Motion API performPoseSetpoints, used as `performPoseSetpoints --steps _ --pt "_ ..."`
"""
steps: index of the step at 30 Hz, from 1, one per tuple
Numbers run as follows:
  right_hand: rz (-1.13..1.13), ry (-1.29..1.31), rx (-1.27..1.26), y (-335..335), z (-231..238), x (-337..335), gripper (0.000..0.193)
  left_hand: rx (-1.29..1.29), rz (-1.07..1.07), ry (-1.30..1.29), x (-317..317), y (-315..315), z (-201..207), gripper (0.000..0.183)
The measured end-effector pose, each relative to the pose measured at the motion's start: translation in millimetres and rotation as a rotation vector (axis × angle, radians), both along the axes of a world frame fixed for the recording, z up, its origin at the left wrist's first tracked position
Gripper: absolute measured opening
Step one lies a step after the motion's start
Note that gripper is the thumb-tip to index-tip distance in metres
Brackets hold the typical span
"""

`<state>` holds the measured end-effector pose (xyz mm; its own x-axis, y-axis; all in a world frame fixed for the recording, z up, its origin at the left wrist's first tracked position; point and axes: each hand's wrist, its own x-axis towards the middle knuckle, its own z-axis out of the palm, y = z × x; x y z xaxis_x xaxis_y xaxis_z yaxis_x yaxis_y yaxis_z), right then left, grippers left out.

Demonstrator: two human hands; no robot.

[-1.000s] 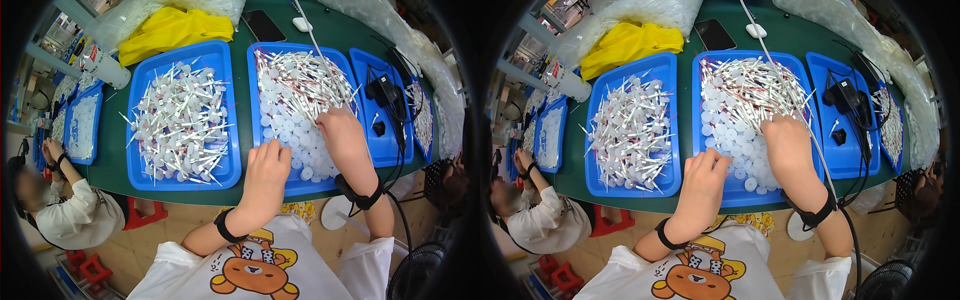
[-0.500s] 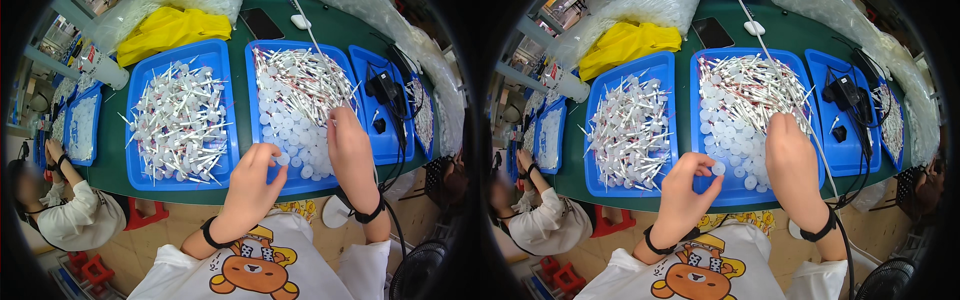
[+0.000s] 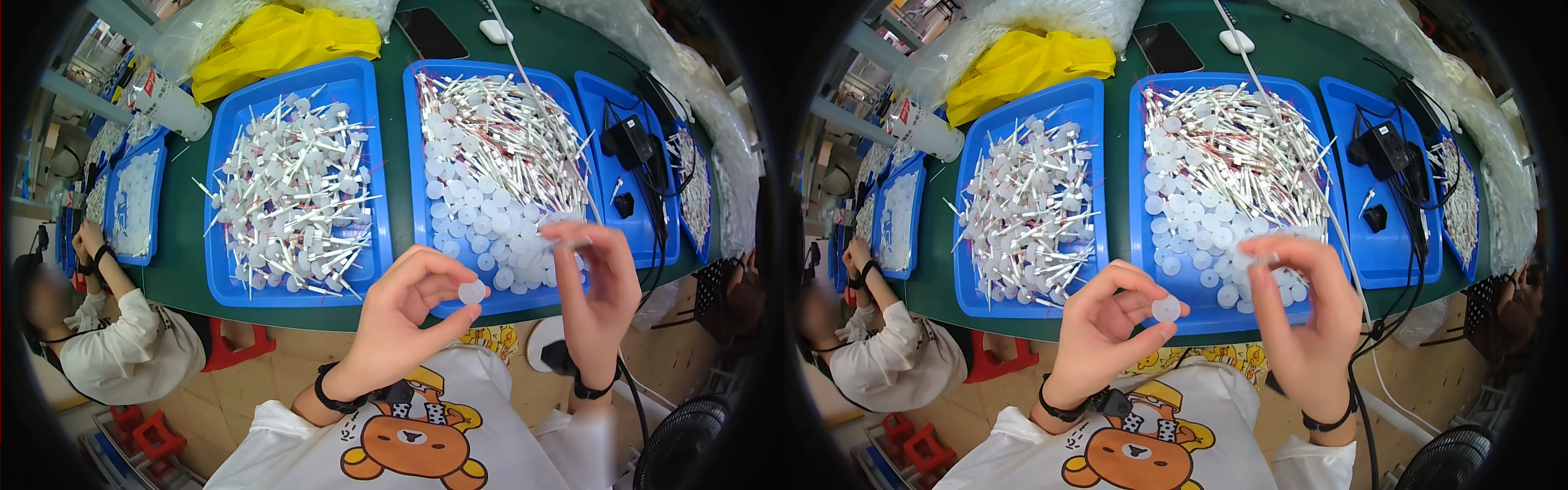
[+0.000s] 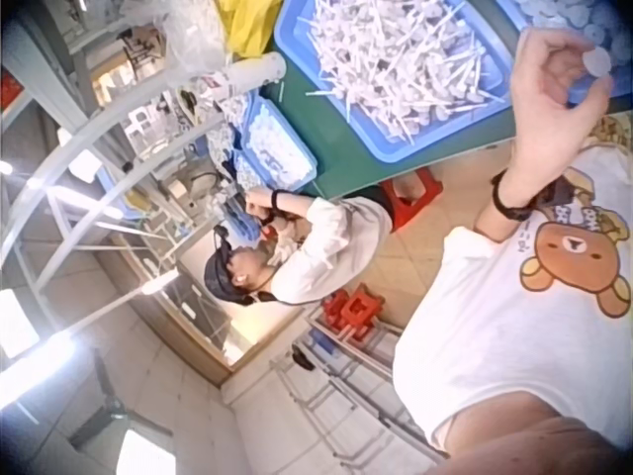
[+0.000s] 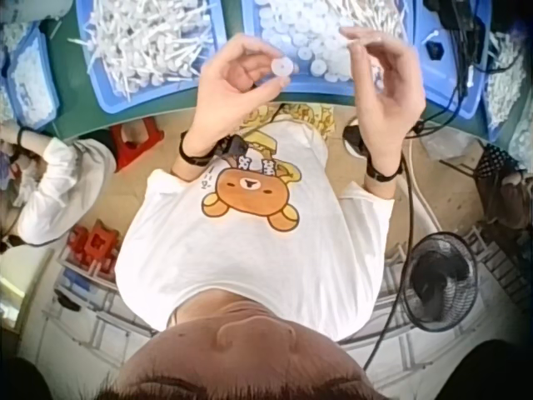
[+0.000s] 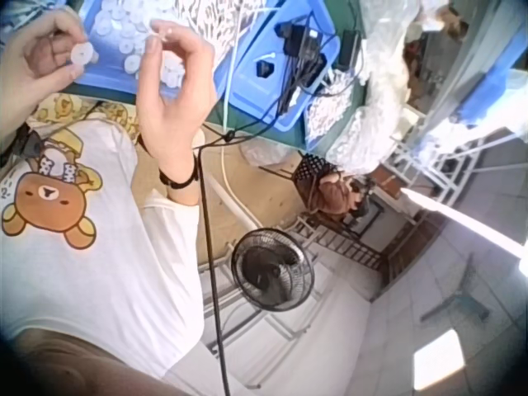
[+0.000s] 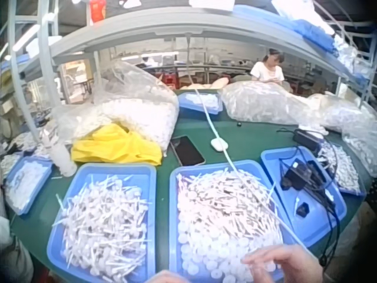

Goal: The person repeatedly picks small white plastic caps and thin white rods from blue trays, inserts the rods into the caps, and places the assembled units into a tray. The process is continuous and repetitive throughout the clip.

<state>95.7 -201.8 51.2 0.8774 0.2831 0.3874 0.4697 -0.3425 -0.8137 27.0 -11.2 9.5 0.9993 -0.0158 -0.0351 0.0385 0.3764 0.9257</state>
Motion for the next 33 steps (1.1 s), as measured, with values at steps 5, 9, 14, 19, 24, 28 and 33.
performPoseSetpoints --steps 5,9,14,19,24,28,33 --pt "0.268 0.32 0.528 4 3 -35 0.02 -0.095 -0.035 -0.041 -4 -1 -2 0.038" --pt "0.268 0.168 0.489 5 -7 -37 0.02 -0.186 -0.078 0.047 -8 -2 4 0.039" --pt "0.285 0.105 0.501 4 -13 -33 0.02 -0.188 -0.097 0.028 -9 -1 5 0.039" --pt "0.332 0.065 0.428 1 -15 -35 0.021 -0.237 -0.092 0.049 -7 -1 1 0.038" --pt "0.316 0.074 0.415 -1 -18 -36 0.02 -0.245 -0.072 0.075 -5 0 2 0.038" --pt "0.315 0.112 0.437 -2 -17 -36 0.02 -0.202 -0.082 0.07 -4 1 1 0.038" --pt "0.301 0.116 0.452 1 -17 -33 0.02 -0.137 -0.095 0.019 -2 1 -2 0.038"
